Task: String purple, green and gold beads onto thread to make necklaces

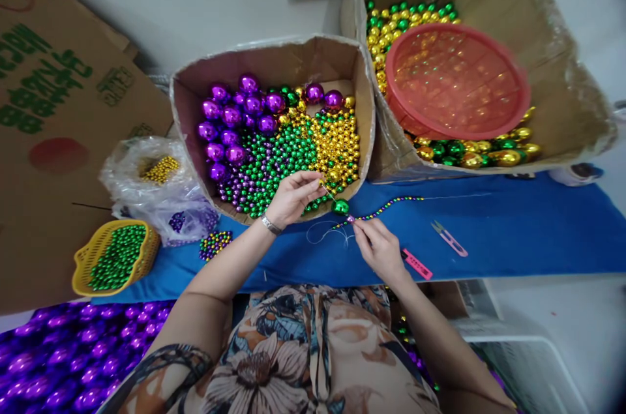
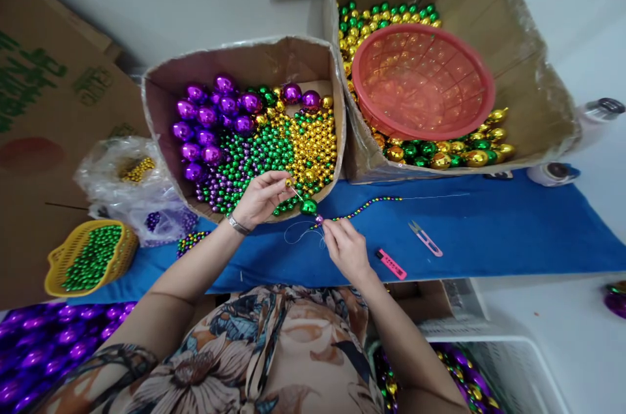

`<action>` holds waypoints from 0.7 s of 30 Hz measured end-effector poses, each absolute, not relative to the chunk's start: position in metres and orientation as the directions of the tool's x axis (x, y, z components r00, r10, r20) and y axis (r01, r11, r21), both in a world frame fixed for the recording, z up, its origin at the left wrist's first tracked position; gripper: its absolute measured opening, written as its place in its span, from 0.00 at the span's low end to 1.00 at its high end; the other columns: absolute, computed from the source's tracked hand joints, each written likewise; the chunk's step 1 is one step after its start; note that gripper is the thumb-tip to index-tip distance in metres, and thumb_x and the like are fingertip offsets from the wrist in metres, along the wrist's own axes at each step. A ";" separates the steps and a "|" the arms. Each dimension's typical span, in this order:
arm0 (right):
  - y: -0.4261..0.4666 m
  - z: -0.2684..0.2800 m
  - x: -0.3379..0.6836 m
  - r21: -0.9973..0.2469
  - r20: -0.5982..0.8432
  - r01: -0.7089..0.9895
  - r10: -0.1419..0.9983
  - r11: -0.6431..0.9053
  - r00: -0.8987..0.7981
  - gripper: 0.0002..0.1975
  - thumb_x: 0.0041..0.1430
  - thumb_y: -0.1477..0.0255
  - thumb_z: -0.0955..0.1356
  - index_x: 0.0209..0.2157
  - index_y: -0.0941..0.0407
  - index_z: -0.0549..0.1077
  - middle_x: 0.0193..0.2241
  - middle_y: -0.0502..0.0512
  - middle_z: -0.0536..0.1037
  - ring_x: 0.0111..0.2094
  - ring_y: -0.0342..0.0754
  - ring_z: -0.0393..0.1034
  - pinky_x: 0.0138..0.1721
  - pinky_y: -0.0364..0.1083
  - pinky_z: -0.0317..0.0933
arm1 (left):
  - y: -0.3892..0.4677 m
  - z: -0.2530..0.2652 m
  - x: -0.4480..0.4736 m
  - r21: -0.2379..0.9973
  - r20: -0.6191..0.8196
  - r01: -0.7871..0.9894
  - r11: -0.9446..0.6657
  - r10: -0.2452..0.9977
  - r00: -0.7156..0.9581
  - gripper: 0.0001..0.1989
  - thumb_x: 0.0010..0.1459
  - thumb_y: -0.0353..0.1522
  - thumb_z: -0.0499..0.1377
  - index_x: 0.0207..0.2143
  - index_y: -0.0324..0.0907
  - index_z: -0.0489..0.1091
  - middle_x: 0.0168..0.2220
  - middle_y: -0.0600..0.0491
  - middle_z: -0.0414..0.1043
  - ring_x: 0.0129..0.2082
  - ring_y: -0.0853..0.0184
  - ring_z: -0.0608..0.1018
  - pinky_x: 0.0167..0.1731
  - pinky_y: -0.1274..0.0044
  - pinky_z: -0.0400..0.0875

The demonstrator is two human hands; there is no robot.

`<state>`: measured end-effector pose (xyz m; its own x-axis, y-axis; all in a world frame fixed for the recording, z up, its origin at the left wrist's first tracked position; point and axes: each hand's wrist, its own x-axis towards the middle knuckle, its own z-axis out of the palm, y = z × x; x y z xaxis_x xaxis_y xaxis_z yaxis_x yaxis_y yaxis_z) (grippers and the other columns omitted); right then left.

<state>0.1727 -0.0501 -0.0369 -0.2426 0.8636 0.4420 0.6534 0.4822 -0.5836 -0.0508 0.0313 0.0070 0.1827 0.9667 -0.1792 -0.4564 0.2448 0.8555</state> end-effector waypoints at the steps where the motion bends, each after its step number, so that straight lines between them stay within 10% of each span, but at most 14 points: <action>1: -0.050 -0.037 0.173 -0.582 0.435 0.658 0.866 0.478 -0.245 0.11 0.66 0.71 0.62 0.44 0.56 0.75 0.34 0.56 0.77 0.33 0.44 0.73 0.38 0.43 0.68 | 0.031 0.007 -0.051 0.876 -0.157 -0.433 0.213 0.974 0.162 0.13 0.46 0.33 0.71 0.35 0.41 0.77 0.36 0.53 0.78 0.33 0.71 0.79 0.43 0.72 0.76; 7: -0.055 -0.039 0.174 -0.465 0.433 0.744 0.856 0.480 -0.282 0.12 0.66 0.71 0.62 0.44 0.55 0.76 0.29 0.54 0.76 0.28 0.42 0.71 0.34 0.41 0.66 | 0.023 0.005 -0.055 0.995 0.093 -0.047 -0.090 0.992 0.086 0.13 0.47 0.34 0.70 0.37 0.41 0.76 0.37 0.51 0.78 0.35 0.70 0.77 0.41 0.75 0.75; 15: -0.074 -0.073 0.171 -0.548 0.407 0.660 0.853 0.515 -0.327 0.09 0.67 0.72 0.62 0.43 0.55 0.73 0.33 0.54 0.78 0.34 0.45 0.75 0.37 0.42 0.68 | -0.020 -0.020 -0.045 0.981 -0.111 -0.132 0.144 0.967 0.228 0.15 0.49 0.38 0.69 0.36 0.39 0.75 0.35 0.49 0.78 0.33 0.69 0.79 0.38 0.75 0.75; 21: -0.077 -0.081 0.175 -0.599 0.217 0.631 0.858 0.493 -0.465 0.14 0.66 0.67 0.63 0.50 0.55 0.70 0.40 0.56 0.79 0.29 0.42 0.75 0.30 0.41 0.70 | -0.041 -0.030 -0.051 0.989 0.020 0.139 -0.052 0.974 0.226 0.13 0.56 0.41 0.63 0.32 0.39 0.75 0.35 0.47 0.77 0.33 0.68 0.78 0.34 0.76 0.73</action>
